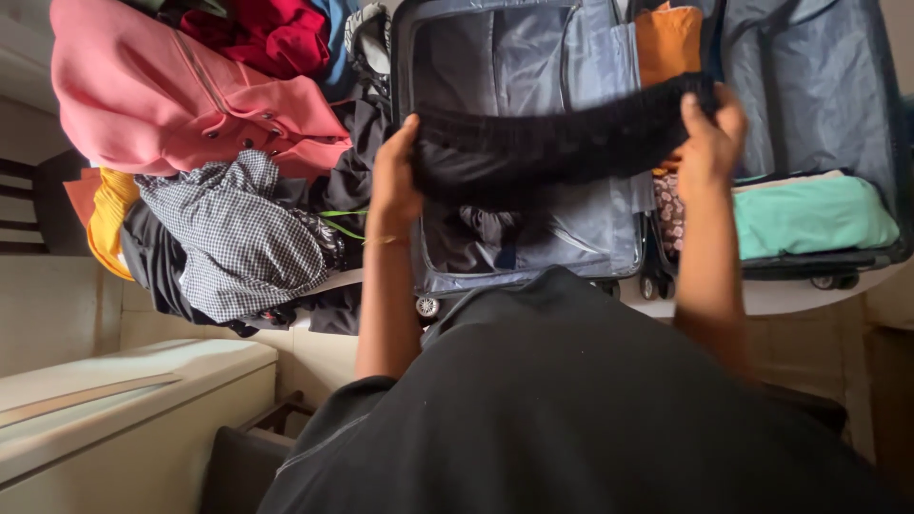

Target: The recorder is folding various clothes including orange pants and black garments, then packing them into a suitcase.

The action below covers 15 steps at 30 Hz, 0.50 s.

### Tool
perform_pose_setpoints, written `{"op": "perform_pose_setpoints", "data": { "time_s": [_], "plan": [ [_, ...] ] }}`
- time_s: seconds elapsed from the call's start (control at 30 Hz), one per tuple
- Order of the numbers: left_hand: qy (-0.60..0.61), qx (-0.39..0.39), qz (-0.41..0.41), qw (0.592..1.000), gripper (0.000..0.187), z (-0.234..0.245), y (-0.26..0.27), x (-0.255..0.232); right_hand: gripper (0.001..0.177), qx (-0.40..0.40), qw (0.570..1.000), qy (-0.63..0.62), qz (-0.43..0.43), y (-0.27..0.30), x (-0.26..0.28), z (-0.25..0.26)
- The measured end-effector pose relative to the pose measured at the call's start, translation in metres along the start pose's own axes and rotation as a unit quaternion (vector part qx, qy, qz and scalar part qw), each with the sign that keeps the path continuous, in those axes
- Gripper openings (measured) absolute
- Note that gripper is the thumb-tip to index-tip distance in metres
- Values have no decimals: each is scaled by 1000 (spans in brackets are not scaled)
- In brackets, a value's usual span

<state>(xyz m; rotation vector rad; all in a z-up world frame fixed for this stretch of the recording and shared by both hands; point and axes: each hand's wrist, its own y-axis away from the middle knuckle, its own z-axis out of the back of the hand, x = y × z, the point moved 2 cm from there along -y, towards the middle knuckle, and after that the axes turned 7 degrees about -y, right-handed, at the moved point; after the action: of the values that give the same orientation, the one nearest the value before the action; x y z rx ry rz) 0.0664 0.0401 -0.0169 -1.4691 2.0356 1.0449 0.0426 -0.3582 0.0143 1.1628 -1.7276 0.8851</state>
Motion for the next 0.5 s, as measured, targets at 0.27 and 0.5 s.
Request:
{"op": "perform_pose_setpoints", "data": {
  "time_s": [0.27,0.5],
  "plan": [
    [-174,62,-162,970,21,2,24,-24,19,36,994,39,91,-2,7,3],
    [-180,127,-161,962,20,-22,46,-44,24,111,986,39,117,1,29,-8]
  ]
}}
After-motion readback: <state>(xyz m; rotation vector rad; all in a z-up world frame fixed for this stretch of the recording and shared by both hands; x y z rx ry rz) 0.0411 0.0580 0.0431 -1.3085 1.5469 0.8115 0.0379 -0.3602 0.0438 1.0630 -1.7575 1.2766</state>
